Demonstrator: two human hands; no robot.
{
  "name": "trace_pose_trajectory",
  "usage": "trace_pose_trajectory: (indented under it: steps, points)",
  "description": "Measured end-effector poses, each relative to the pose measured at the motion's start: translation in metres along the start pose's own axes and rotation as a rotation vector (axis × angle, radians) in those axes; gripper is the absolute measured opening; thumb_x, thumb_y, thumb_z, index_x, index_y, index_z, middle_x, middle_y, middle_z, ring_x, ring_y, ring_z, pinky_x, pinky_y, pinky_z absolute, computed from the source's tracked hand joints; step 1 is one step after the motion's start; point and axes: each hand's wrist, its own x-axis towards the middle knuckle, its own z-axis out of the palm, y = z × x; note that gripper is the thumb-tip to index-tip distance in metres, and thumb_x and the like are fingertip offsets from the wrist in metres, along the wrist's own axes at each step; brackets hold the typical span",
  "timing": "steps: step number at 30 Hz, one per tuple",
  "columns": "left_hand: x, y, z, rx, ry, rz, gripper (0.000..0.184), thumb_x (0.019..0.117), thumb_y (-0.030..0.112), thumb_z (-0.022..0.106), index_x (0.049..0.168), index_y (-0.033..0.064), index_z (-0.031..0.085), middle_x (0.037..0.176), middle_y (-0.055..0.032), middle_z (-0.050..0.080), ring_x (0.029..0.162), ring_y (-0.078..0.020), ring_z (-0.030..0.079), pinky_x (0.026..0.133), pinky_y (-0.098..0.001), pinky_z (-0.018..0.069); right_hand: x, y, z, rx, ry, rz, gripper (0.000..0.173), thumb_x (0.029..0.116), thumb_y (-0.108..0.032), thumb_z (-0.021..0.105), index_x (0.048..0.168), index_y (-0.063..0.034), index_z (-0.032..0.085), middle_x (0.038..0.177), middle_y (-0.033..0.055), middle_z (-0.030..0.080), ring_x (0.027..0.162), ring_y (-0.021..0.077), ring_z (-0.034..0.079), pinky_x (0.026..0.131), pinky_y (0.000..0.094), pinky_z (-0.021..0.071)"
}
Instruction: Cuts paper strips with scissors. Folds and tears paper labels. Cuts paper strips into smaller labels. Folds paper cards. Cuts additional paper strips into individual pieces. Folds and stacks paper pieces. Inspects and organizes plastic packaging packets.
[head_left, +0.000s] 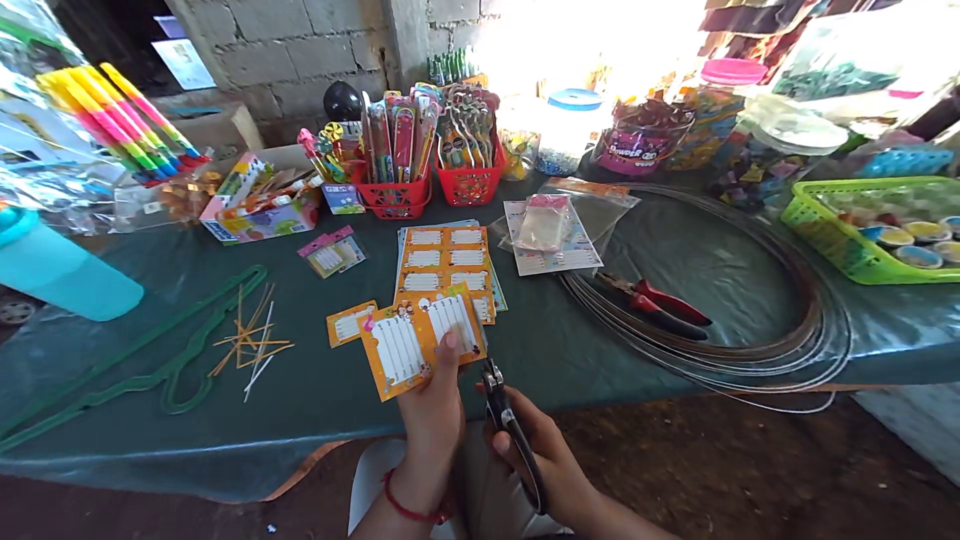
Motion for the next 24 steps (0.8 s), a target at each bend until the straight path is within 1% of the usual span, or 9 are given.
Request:
trace_pose_trajectory:
  steps: [3,6,10,15,20,24]
  points:
    - [0.001,0.0,-0.001,-0.009,0.005,-0.013,0.024,0.0963,-0.007,0.056,0.119,-0.0004,0.052,0.103,-0.0084,0.075,0.092,-0.0189,0.076,0.08,-0.0327,0.0646,0.0,0.0,0.0,-0.006,0.004,0.012,0.063,0.1001,-0.04,0.061,0.141,0.0068,0.045,0.082,-0.0096,0.061,0.068,-0.0072,0.055,0.06,0.0117,0.0484]
    - [0.001,-0.002,-0.006,-0.018,-0.006,-0.027,0.025,0.0963,-0.005,0.058,0.12,-0.0016,0.052,0.105,-0.0113,0.075,0.095,-0.022,0.076,0.08,-0.034,0.0648,-0.001,0.0,0.0,0.002,0.006,0.034,0.064,0.0996,-0.04,0.062,0.14,0.0067,0.045,0.082,-0.01,0.061,0.068,-0.0071,0.055,0.059,0.0117,0.0482]
    - [-0.003,-0.004,-0.008,0.008,-0.023,-0.033,0.025,0.0958,-0.003,0.06,0.119,-0.002,0.053,0.104,-0.0115,0.075,0.093,-0.0217,0.076,0.079,-0.0329,0.0645,-0.001,-0.001,0.0,0.014,0.01,0.056,0.066,0.0994,-0.044,0.061,0.141,0.0056,0.045,0.083,-0.0105,0.061,0.069,-0.0068,0.056,0.06,0.0119,0.049]
    - [-0.005,-0.006,-0.011,0.001,-0.029,-0.04,0.024,0.0967,-0.003,0.059,0.12,-0.0025,0.053,0.105,-0.0123,0.074,0.095,-0.0223,0.076,0.08,-0.0335,0.0643,0.0,0.001,0.0,0.009,0.009,0.054,0.063,0.1001,-0.039,0.061,0.141,0.0055,0.045,0.082,-0.0107,0.06,0.067,-0.0069,0.055,0.06,0.0119,0.0485]
    - [-0.004,-0.008,-0.012,0.008,-0.016,-0.051,0.024,0.0963,-0.004,0.058,0.12,-0.0026,0.053,0.104,-0.0123,0.074,0.093,-0.0213,0.076,0.079,-0.033,0.0644,0.001,0.002,-0.001,0.043,0.003,0.078,0.064,0.0995,-0.042,0.062,0.141,0.0042,0.045,0.082,-0.0107,0.06,0.068,-0.0061,0.055,0.06,0.0123,0.0488]
    - [-0.005,-0.009,-0.013,0.017,-0.001,-0.063,0.025,0.0965,-0.003,0.058,0.121,-0.0028,0.052,0.105,-0.0128,0.074,0.094,-0.0219,0.076,0.08,-0.0323,0.064,0.003,0.003,0.0,0.035,0.015,0.095,0.064,0.0994,-0.04,0.062,0.14,0.0056,0.044,0.082,-0.0107,0.06,0.067,-0.0057,0.056,0.06,0.0125,0.0488]
